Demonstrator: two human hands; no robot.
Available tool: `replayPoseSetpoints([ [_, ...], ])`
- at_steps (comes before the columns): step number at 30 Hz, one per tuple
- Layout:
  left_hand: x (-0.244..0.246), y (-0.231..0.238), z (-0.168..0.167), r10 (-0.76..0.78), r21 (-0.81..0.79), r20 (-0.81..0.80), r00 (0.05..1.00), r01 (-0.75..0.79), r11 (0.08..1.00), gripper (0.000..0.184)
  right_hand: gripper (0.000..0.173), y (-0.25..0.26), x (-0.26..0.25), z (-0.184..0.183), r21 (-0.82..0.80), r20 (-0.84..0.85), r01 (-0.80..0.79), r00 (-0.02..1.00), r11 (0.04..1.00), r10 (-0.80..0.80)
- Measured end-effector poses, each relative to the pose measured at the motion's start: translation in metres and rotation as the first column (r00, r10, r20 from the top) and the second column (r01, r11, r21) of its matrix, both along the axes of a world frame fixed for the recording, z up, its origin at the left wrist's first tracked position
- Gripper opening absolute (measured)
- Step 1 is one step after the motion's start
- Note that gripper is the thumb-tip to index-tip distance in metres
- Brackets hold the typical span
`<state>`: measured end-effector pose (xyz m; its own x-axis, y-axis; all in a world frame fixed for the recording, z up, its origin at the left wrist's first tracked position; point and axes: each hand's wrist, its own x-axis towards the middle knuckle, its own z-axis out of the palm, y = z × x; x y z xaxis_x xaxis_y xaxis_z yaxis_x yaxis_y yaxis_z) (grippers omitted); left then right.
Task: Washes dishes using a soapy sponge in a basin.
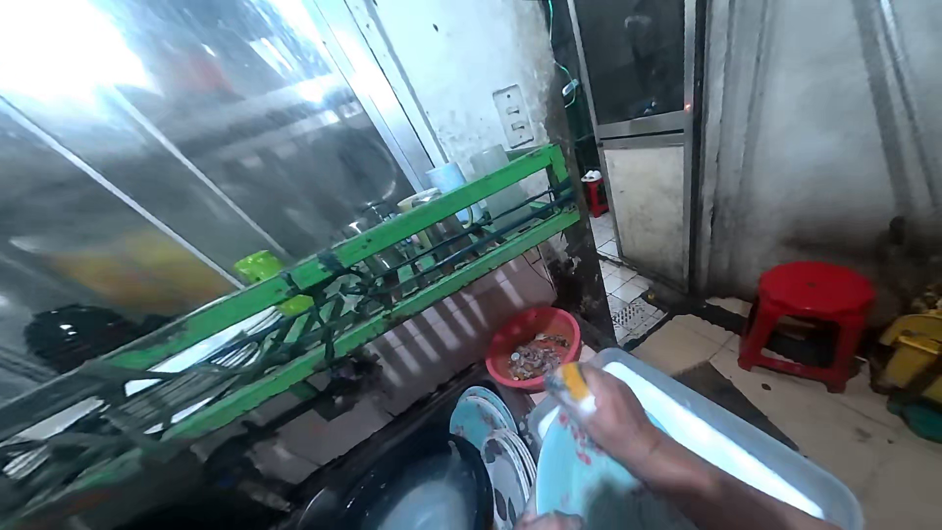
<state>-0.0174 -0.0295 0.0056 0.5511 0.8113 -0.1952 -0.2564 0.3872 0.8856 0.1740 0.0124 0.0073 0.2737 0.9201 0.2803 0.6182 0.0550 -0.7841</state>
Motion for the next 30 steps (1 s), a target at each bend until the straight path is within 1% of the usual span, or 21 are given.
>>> replayPoseSetpoints([
  [2,-0.001,0.010,0.003,-0.067,-0.018,0.012,0.998,0.067,0.998,0.033,0.040,-0.019,-0.026,0.007,0.124,0.063,-0.204,0.978,0.971,0.198],
  [4,-0.001,0.015,0.007,-0.034,-0.003,0.007,0.999,0.034,0.999,0.039,0.040,-0.020,-0.042,0.001,0.251,0.068,-0.252,0.968,0.934,0.243],
  [5,-0.002,0.014,0.007,0.005,0.009,0.009,1.000,-0.005,1.000,0.042,0.042,-0.015,-0.036,-0.002,0.216,-0.005,-0.216,0.975,0.952,0.222],
  [8,0.000,0.009,0.006,0.201,-0.046,0.083,0.976,-0.198,0.979,0.040,0.050,0.010,-0.001,-0.027,0.094,-0.113,0.075,0.992,0.993,-0.064],
  [9,0.001,0.010,0.004,0.232,-0.065,0.106,0.967,-0.226,0.972,0.038,0.054,0.014,0.001,-0.032,0.054,-0.118,0.112,0.987,0.992,-0.105],
  [11,0.008,0.017,0.001,0.286,-0.102,0.174,0.942,-0.272,0.957,0.027,0.060,0.006,-0.021,-0.033,0.045,-0.110,0.046,0.993,0.998,-0.041],
  [12,0.010,0.021,0.001,0.316,-0.098,0.222,0.923,-0.301,0.949,0.032,0.061,-0.003,-0.041,-0.031,0.077,-0.096,-0.032,0.995,0.997,0.039],
  [13,0.010,0.028,0.001,0.329,-0.072,0.272,0.905,-0.321,0.944,0.037,0.059,-0.013,-0.062,-0.037,0.203,-0.042,-0.091,0.994,0.975,0.101],
  [14,0.006,0.036,0.002,0.345,-0.042,0.313,0.885,-0.350,0.936,0.042,0.054,-0.019,-0.077,-0.049,0.392,0.040,-0.140,0.990,0.909,0.136],
  [15,-0.001,0.044,0.005,0.370,-0.019,0.347,0.862,-0.388,0.921,0.045,0.051,-0.023,-0.080,-0.057,0.457,0.122,-0.221,0.975,0.861,0.185],
  [16,-0.011,0.051,0.009,0.398,-0.007,0.377,0.836,-0.428,0.904,0.048,0.050,-0.027,-0.073,-0.060,0.410,0.198,-0.289,0.954,0.865,0.225],
  [18,-0.028,0.056,0.016,0.454,-0.020,0.396,0.798,-0.487,0.873,0.048,0.053,-0.024,-0.037,-0.057,0.106,0.267,-0.340,0.915,0.935,0.302],
  [19,-0.032,0.055,0.018,0.464,-0.026,0.386,0.798,-0.493,0.870,0.048,0.057,-0.015,-0.019,-0.050,-0.054,0.245,-0.310,0.917,0.949,0.314],
  [20,-0.031,0.051,0.017,0.449,-0.029,0.377,0.810,-0.474,0.880,0.048,0.056,-0.005,-0.007,-0.045,-0.120,0.222,-0.256,0.935,0.959,0.277],
  [22,-0.020,0.041,0.010,0.388,-0.064,0.371,0.844,-0.394,0.917,0.046,0.054,0.006,-0.007,-0.034,-0.126,0.205,-0.200,0.953,0.972,0.223],
  [23,-0.013,0.036,0.004,0.353,-0.082,0.368,0.860,-0.348,0.934,0.045,0.054,0.007,-0.019,-0.027,-0.082,0.194,-0.227,0.952,0.971,0.239],
  [25,-0.001,0.029,-0.005,0.309,-0.097,0.325,0.894,-0.293,0.951,0.045,0.051,0.005,-0.049,-0.014,0.088,0.187,-0.303,0.941,0.949,0.283],
  [26,0.002,0.026,-0.007,0.304,-0.097,0.312,0.900,-0.288,0.953,0.044,0.048,0.009,-0.057,-0.012,0.186,0.181,-0.294,0.948,0.938,0.261],
  [28,0.000,0.022,-0.007,0.329,-0.088,0.327,0.886,-0.318,0.944,0.041,0.050,0.021,-0.045,-0.010,0.104,0.106,-0.198,0.977,0.975,0.187],
  [29,-0.004,0.023,-0.005,0.337,-0.062,0.359,0.870,-0.338,0.939,0.038,0.049,0.029,-0.031,-0.012,0.049,0.018,-0.092,0.996,0.995,0.092],
  [30,-0.008,0.026,-0.003,0.350,-0.028,0.387,0.853,-0.369,0.929,0.035,0.046,0.036,-0.017,-0.011,-0.047,-0.145,0.002,0.989,0.999,-0.009],
])
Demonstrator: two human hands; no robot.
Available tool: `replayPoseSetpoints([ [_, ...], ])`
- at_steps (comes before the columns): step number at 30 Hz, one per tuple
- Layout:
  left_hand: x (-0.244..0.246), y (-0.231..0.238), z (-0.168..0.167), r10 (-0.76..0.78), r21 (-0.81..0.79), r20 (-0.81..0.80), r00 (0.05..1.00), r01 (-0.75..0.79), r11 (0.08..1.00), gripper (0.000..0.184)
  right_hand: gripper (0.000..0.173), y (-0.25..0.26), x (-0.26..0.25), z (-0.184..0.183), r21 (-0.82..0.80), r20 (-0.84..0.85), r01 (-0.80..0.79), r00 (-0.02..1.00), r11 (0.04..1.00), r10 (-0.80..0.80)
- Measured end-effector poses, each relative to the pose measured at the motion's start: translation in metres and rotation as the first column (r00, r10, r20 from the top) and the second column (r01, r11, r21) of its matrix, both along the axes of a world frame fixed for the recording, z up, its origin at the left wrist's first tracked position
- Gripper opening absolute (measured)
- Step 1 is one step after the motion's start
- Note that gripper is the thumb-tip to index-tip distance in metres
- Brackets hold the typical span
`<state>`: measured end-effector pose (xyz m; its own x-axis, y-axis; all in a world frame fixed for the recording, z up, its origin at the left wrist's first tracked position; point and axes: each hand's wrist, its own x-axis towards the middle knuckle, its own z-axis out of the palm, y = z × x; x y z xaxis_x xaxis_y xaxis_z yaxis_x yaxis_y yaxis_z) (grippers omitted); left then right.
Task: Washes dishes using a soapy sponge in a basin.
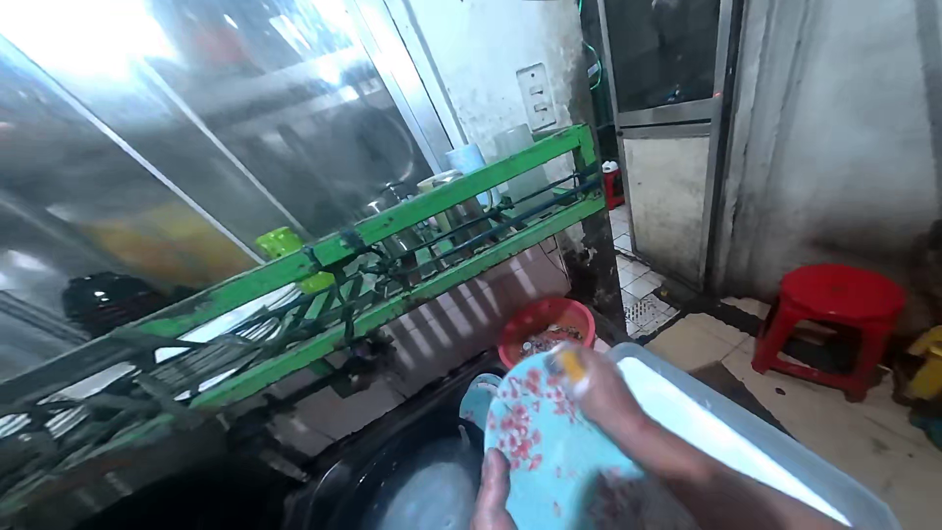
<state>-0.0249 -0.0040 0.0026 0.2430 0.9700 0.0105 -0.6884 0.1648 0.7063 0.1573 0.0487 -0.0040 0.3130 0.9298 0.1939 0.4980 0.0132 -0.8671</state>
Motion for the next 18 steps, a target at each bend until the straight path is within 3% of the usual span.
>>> replayPoseSetpoints([
  [1,-0.003,0.004,0.003,0.039,0.051,0.000,0.999,-0.039,0.998,0.035,0.047,0.005,0.012,0.003,-0.106,-0.223,0.054,0.972,0.993,-0.077],
  [3,-0.005,0.013,0.013,0.155,0.123,-0.019,0.988,-0.151,0.981,0.045,0.048,0.007,0.020,0.012,-0.181,-0.597,0.129,0.774,0.975,-0.213],
  [5,-0.001,0.025,0.019,0.307,0.096,-0.107,0.946,-0.298,0.950,0.066,0.045,0.001,0.015,0.030,-0.125,-0.785,0.257,0.564,0.958,-0.254],
  [6,0.001,0.031,0.019,0.369,0.040,-0.196,0.909,-0.368,0.929,0.068,0.041,-0.002,0.014,0.040,-0.074,-0.848,0.320,0.477,0.944,-0.229],
  [8,0.002,0.037,0.013,0.322,-0.136,-0.353,0.878,-0.389,0.911,0.063,0.032,-0.010,0.019,0.056,0.019,-0.929,0.389,0.348,0.921,-0.128],
  [10,-0.006,0.039,0.009,0.116,-0.300,-0.241,0.964,-0.188,0.935,0.061,0.025,-0.019,0.033,0.057,0.097,-0.957,0.343,0.289,0.934,-0.007],
  [11,-0.011,0.040,0.009,0.084,-0.340,-0.139,0.987,-0.127,0.932,0.053,0.027,-0.022,0.040,0.048,0.113,-0.947,0.278,0.321,0.954,0.019],
  [13,-0.014,0.039,0.015,0.103,-0.327,-0.097,0.990,-0.129,0.936,0.033,0.029,-0.028,0.056,0.012,0.049,-0.829,0.122,0.559,0.991,-0.028],
  [15,-0.010,0.034,0.025,0.140,-0.303,-0.212,0.967,-0.201,0.931,0.020,0.044,-0.036,0.071,-0.028,-0.232,-0.440,0.049,0.885,0.972,-0.150],
  [16,-0.005,0.032,0.025,0.139,-0.307,-0.265,0.954,-0.220,0.926,0.020,0.051,-0.040,0.077,-0.046,-0.371,-0.207,0.036,0.971,0.928,-0.121],
  [18,0.006,0.027,0.019,0.107,-0.306,-0.324,0.940,-0.211,0.928,0.028,0.052,-0.049,0.087,-0.080,-0.524,0.107,0.023,0.994,0.851,0.039],
])
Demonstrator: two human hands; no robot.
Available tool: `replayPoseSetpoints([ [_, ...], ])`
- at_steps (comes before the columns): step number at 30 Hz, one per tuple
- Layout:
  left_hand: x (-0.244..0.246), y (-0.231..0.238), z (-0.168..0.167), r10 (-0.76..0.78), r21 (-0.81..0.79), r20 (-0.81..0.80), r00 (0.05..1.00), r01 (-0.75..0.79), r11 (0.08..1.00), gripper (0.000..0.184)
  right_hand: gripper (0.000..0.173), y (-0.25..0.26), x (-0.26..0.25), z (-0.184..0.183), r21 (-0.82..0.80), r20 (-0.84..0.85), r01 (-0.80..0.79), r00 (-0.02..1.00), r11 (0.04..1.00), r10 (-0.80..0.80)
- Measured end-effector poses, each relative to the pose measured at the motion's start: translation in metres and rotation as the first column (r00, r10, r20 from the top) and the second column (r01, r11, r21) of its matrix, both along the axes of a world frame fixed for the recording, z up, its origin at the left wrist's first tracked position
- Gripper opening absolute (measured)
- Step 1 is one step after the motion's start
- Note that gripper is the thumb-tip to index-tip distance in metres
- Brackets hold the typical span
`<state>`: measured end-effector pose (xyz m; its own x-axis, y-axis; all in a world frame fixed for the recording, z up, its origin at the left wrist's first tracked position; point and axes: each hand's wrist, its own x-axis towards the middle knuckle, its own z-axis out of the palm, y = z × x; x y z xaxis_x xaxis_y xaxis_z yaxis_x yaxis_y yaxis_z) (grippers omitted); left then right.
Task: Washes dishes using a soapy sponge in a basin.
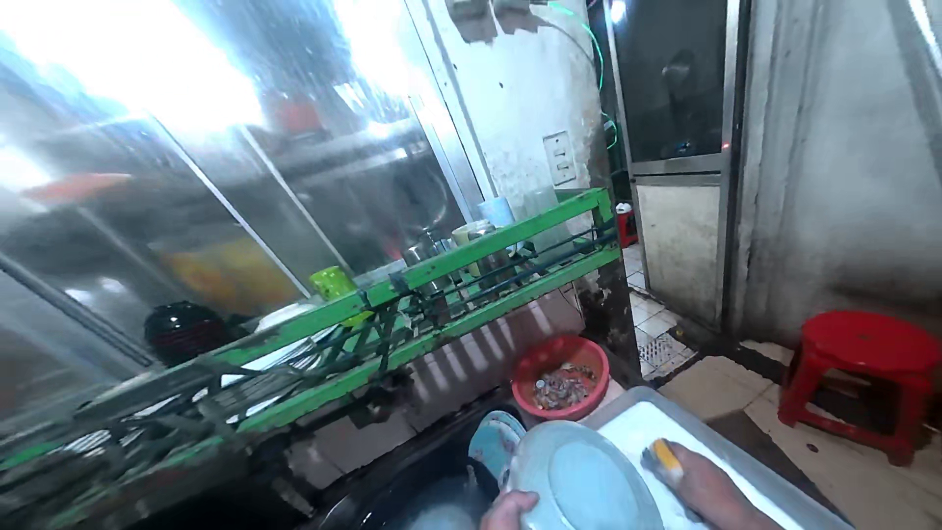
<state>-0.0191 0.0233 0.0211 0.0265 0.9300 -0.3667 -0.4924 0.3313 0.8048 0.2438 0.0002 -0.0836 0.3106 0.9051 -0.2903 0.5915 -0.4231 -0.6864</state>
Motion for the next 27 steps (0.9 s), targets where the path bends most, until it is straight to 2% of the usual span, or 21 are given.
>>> replayPoseSetpoints([
  [1,0.006,-0.004,-0.003,-0.030,-0.006,-0.033,0.999,0.030,1.000,0.033,0.051,-0.001,0.001,-0.010,-0.034,0.041,-0.035,0.998,0.999,0.036],
  [2,0.013,-0.009,-0.005,-0.080,-0.014,-0.070,0.994,0.079,0.997,0.037,0.051,0.000,-0.001,-0.015,-0.025,0.003,-0.025,1.000,0.999,0.025],
  [5,0.033,-0.024,-0.008,-0.233,-0.027,-0.198,0.952,0.232,0.972,0.050,0.051,0.001,-0.030,-0.003,0.163,-0.326,0.160,0.940,0.974,-0.100],
  [6,0.038,-0.026,-0.008,-0.258,-0.020,-0.256,0.932,0.262,0.965,0.052,0.051,-0.001,-0.045,0.012,0.242,-0.350,0.174,0.933,0.955,-0.081],
  [8,0.044,-0.026,-0.005,-0.313,-0.003,-0.376,0.872,0.337,0.942,0.056,0.055,-0.010,-0.073,0.048,0.433,-0.286,0.072,0.956,0.898,0.061],
  [10,0.049,-0.029,-0.001,-0.337,0.028,-0.495,0.801,0.403,0.915,0.045,0.063,-0.013,-0.087,0.078,0.573,-0.166,-0.084,0.962,0.815,0.216],
  [11,0.050,-0.034,0.003,-0.367,0.051,-0.512,0.777,0.454,0.890,0.052,0.064,-0.008,-0.083,0.083,0.604,-0.150,-0.091,0.963,0.792,0.225],
  [12,0.049,-0.041,0.006,-0.406,0.079,-0.505,0.762,0.509,0.857,0.066,0.061,0.000,-0.074,0.081,0.620,-0.165,-0.028,0.972,0.784,0.165],
  [13,0.050,-0.049,0.005,-0.428,0.098,-0.483,0.764,0.533,0.840,0.073,0.056,0.007,-0.058,0.079,0.578,-0.208,0.077,0.977,0.813,0.055],
  [15,0.052,-0.063,0.001,-0.453,0.100,-0.419,0.787,0.536,0.839,0.074,0.050,0.019,-0.024,0.082,0.363,-0.367,0.306,0.915,0.880,-0.167],
  [17,0.051,-0.066,0.001,-0.472,0.063,-0.411,0.780,0.540,0.839,0.068,0.049,0.020,-0.010,0.083,0.303,-0.373,0.366,0.895,0.880,-0.244],
  [18,0.051,-0.063,0.004,-0.475,0.027,-0.423,0.772,0.534,0.845,0.056,0.047,0.014,-0.015,0.085,0.363,-0.316,0.311,0.928,0.879,-0.198],
  [19,0.051,-0.057,0.006,-0.482,-0.002,-0.438,0.759,0.536,0.844,0.038,0.044,0.004,-0.027,0.088,0.462,-0.211,0.186,0.973,0.867,-0.097],
  [20,0.052,-0.048,0.008,-0.509,-0.020,-0.423,0.750,0.554,0.832,0.029,0.041,-0.006,-0.041,0.091,0.574,-0.070,0.012,0.997,0.819,0.034],
  [21,0.053,-0.039,0.009,-0.529,-0.018,-0.396,0.750,0.570,0.821,0.028,0.039,-0.016,-0.054,0.096,0.658,0.059,-0.156,0.986,0.737,0.156],
  [22,0.055,-0.034,0.009,-0.533,0.001,-0.393,0.749,0.580,0.815,0.030,0.039,-0.021,-0.062,0.095,0.716,0.142,-0.249,0.967,0.653,0.213],
  [23,0.058,-0.035,0.008,-0.518,0.016,-0.420,0.745,0.577,0.817,0.039,0.040,-0.022,-0.062,0.091,0.739,0.110,-0.224,0.971,0.635,0.215],
  [24,0.060,-0.039,0.008,-0.519,0.013,-0.461,0.720,0.591,0.807,0.054,0.039,-0.020,-0.054,0.085,0.738,0.004,-0.107,0.988,0.666,0.155],
  [25,0.061,-0.046,0.006,-0.514,0.009,-0.491,0.703,0.594,0.804,0.065,0.039,-0.015,-0.041,0.081,0.673,-0.129,0.058,0.991,0.738,0.041],
  [27,0.058,-0.062,-0.001,-0.498,0.028,-0.486,0.718,0.582,0.812,0.066,0.046,-0.005,-0.010,0.079,0.405,-0.325,0.342,0.921,0.848,-0.216],
])
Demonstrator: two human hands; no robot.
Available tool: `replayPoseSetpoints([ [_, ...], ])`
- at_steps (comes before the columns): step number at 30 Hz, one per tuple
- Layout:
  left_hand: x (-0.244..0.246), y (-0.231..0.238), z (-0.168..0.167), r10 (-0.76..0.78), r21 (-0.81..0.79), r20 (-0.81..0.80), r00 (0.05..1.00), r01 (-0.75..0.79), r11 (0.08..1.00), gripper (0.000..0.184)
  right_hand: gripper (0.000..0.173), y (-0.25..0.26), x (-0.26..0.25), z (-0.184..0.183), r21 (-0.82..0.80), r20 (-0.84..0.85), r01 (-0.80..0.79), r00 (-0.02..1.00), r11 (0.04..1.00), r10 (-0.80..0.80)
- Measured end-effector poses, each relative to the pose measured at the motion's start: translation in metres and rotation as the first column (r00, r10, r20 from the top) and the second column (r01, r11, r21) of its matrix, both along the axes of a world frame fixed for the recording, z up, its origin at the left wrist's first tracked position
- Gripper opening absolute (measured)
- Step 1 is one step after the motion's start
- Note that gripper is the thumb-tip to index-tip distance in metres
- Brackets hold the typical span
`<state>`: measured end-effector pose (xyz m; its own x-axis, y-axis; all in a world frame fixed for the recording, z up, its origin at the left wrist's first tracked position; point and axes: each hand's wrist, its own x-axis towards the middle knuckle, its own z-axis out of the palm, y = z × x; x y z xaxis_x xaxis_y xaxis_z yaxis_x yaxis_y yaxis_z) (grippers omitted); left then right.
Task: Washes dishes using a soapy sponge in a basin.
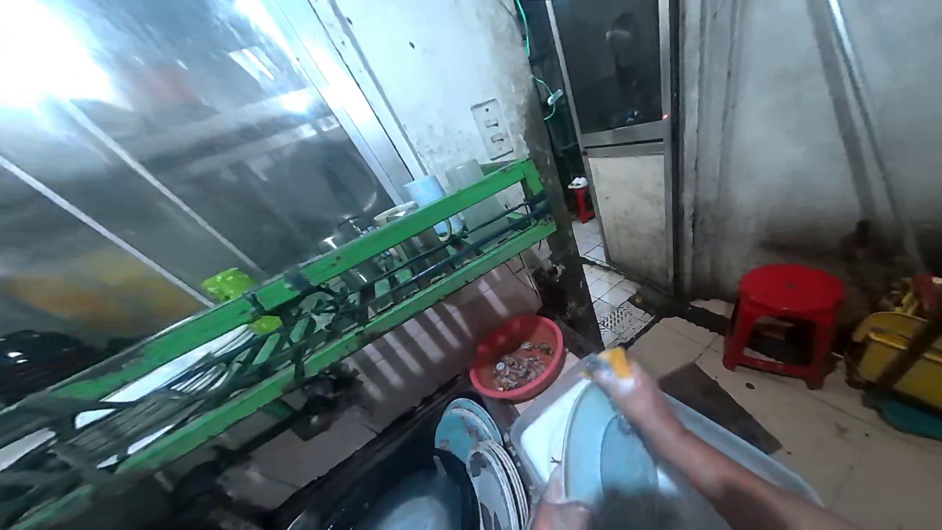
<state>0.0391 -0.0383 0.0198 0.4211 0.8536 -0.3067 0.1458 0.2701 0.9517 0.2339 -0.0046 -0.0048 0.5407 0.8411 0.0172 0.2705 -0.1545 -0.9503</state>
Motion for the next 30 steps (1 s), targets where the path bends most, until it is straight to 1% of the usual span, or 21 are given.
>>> replayPoseSetpoints([
  [1,-0.002,-0.003,-0.003,0.003,-0.014,0.045,0.999,-0.003,1.000,0.061,0.048,0.004,0.010,-0.002,-0.083,-0.031,0.031,0.999,0.996,-0.033],
  [2,-0.004,-0.002,-0.005,0.003,-0.044,0.091,0.996,0.001,0.999,0.054,0.048,0.004,0.011,-0.002,-0.101,0.013,0.017,1.000,0.995,-0.016],
  [3,-0.005,0.002,-0.004,0.001,-0.090,0.126,0.992,0.010,0.996,0.044,0.046,-0.001,0.003,0.000,-0.065,0.094,-0.040,0.995,0.997,0.046],
  [4,-0.005,0.008,-0.002,-0.015,-0.135,0.161,0.987,0.037,0.990,0.037,0.044,-0.009,-0.011,0.004,0.014,0.204,-0.148,0.969,0.989,0.142],
  [6,-0.004,0.019,0.003,-0.026,-0.170,0.227,0.973,0.065,0.983,0.033,0.042,-0.022,-0.041,0.023,0.144,0.409,-0.424,0.848,0.894,0.337],
  [7,-0.006,0.022,0.003,-0.008,-0.167,0.270,0.963,0.055,0.984,0.034,0.040,-0.022,-0.050,0.027,0.212,0.472,-0.478,0.814,0.852,0.339],
  [8,-0.008,0.022,0.004,0.013,-0.155,0.292,0.956,0.034,0.987,0.037,0.040,-0.019,-0.051,0.028,0.247,0.439,-0.464,0.836,0.851,0.329],
  [9,-0.012,0.021,0.005,0.041,-0.155,0.314,0.949,0.009,0.988,0.042,0.040,-0.013,-0.044,0.026,0.214,0.346,-0.396,0.886,0.893,0.310],
  [11,-0.022,0.020,0.007,0.156,-0.174,0.393,0.906,-0.093,0.980,0.044,0.042,0.000,-0.018,0.015,0.039,0.125,-0.224,0.968,0.974,0.218],
  [12,-0.026,0.021,0.008,0.224,-0.176,0.445,0.867,-0.161,0.971,0.041,0.045,0.003,-0.009,0.006,-0.031,0.058,-0.169,0.984,0.985,0.170],
  [14,-0.028,0.029,0.008,0.345,-0.197,0.546,0.764,-0.283,0.939,0.037,0.051,-0.008,-0.019,-0.010,-0.049,0.075,-0.170,0.982,0.984,0.173],
  [16,-0.021,0.034,0.005,0.430,-0.233,0.581,0.692,-0.365,0.902,0.039,0.056,-0.026,-0.054,-0.018,0.113,0.254,-0.277,0.936,0.954,0.242],
  [18,-0.013,0.029,-0.001,0.455,-0.218,0.522,0.722,-0.403,0.889,0.043,0.053,-0.028,-0.077,-0.019,0.277,0.350,-0.354,0.903,0.893,0.249],
  [19,-0.011,0.022,-0.002,0.432,-0.174,0.463,0.774,-0.399,0.900,0.047,0.054,-0.024,-0.076,-0.016,0.251,0.305,-0.337,0.917,0.907,0.257],
  [21,-0.010,0.008,0.000,0.380,-0.076,0.337,0.861,-0.378,0.923,0.052,0.055,-0.007,-0.051,-0.011,0.075,0.165,-0.210,0.967,0.975,0.196],
  [22,-0.009,0.004,0.004,0.370,-0.059,0.318,0.873,-0.371,0.927,0.052,0.055,0.000,-0.037,-0.012,0.002,0.120,-0.150,0.982,0.989,0.148],
  [24,-0.012,0.006,0.010,0.374,-0.067,0.393,0.840,-0.380,0.923,0.053,0.052,0.001,-0.027,-0.018,-0.065,0.085,-0.087,0.992,0.994,0.092],
  [25,-0.014,0.011,0.010,0.385,-0.089,0.452,0.805,-0.388,0.917,0.052,0.053,-0.008,-0.034,-0.020,-0.036,0.103,-0.108,0.988,0.993,0.111],
  [27,-0.016,0.020,0.007,0.405,-0.113,0.504,0.763,-0.407,0.907,0.052,0.052,-0.026,-0.062,-0.029,0.219,0.246,-0.224,0.955,0.950,0.168],
  [29,-0.015,0.019,0.005,0.358,-0.044,0.427,0.830,-0.377,0.925,0.052,0.044,-0.026,-0.084,-0.026,0.483,0.404,-0.351,0.902,0.802,0.152],
  [30,-0.014,0.013,0.005,0.304,0.022,0.332,0.893,-0.330,0.944,0.053,0.044,-0.020,-0.085,-0.016,0.510,0.410,-0.368,0.898,0.778,0.157],
])
